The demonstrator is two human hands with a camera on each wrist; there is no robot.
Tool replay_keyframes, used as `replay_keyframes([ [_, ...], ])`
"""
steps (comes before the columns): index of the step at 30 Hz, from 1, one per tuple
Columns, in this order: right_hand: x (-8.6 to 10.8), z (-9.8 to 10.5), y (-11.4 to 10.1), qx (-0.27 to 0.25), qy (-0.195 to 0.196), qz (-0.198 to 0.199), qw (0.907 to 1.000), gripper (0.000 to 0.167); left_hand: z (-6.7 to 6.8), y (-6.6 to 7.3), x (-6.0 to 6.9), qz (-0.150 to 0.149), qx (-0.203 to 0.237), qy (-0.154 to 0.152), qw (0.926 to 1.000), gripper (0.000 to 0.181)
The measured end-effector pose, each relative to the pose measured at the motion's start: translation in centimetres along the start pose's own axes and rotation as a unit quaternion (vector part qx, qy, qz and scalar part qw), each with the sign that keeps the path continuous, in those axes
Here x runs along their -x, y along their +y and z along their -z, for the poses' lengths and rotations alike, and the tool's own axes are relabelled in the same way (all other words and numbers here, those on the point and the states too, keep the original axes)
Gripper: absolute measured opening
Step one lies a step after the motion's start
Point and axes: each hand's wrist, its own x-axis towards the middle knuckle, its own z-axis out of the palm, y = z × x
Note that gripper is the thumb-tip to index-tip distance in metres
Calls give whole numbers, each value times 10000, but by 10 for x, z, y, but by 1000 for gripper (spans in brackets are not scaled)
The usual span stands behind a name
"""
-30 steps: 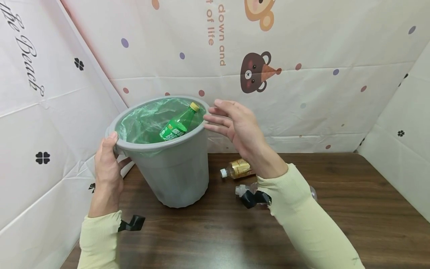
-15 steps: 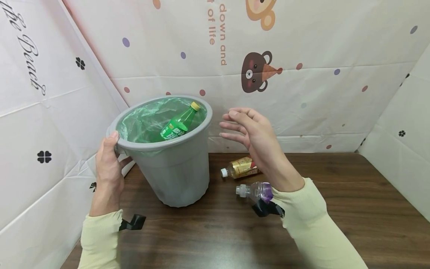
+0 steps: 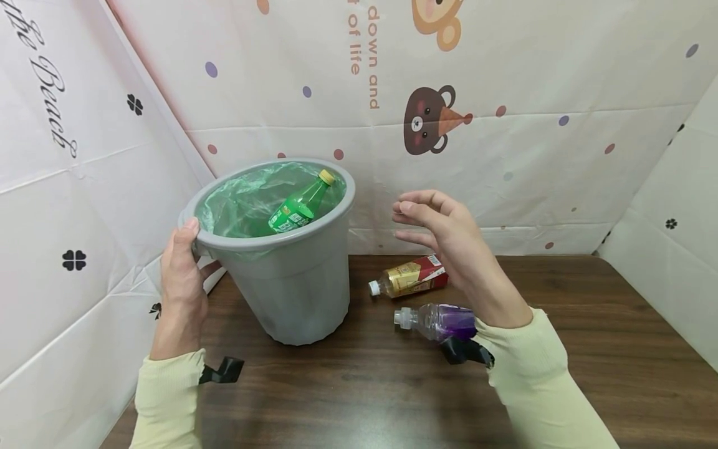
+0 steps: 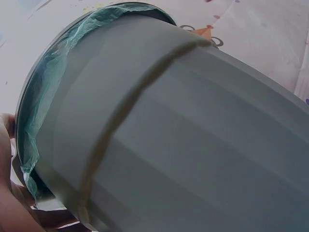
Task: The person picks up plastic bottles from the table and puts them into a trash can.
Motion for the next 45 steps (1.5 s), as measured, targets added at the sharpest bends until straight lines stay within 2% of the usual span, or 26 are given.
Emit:
replay_keyframes([
  [5,4,11,9,464,-44,-96,9989,17,0,0,0,-55,7,-44,10000,60],
  [11,10,27,20,543,42,-261,9982,18,0,-1,-1,-172,86,-149,9997,61],
  [18,18,48,30,624,131,-507,9967,16,0,-1,-1,-146,74,-133,9998,62],
  [21,21,56,35,1094,154,-620,9919,20,-1,-1,-1,-126,93,-116,9998,62],
  [23,23,61,38,1578,180,-730,9846,27,-1,-1,-2,-98,93,-90,9999,62],
  [26,25,66,42,2302,172,-939,9684,40,-1,0,-2,-50,72,-53,9999,62],
  [29,27,71,48,2843,123,-1099,9523,51,-1,0,-1,-25,47,-13,10000,62],
  [33,30,80,56,3441,78,-1259,9304,57,-2,0,-1,3,36,37,10000,61],
  [38,33,94,64,3883,7,-1343,9117,57,-1,0,-1,32,34,62,10000,61],
  [41,35,101,66,4060,-63,-1444,9024,61,-1,0,-1,18,64,28,10000,61],
  [45,35,110,67,4384,-210,-1550,8851,67,-1,0,-1,-14,79,3,10000,62],
])
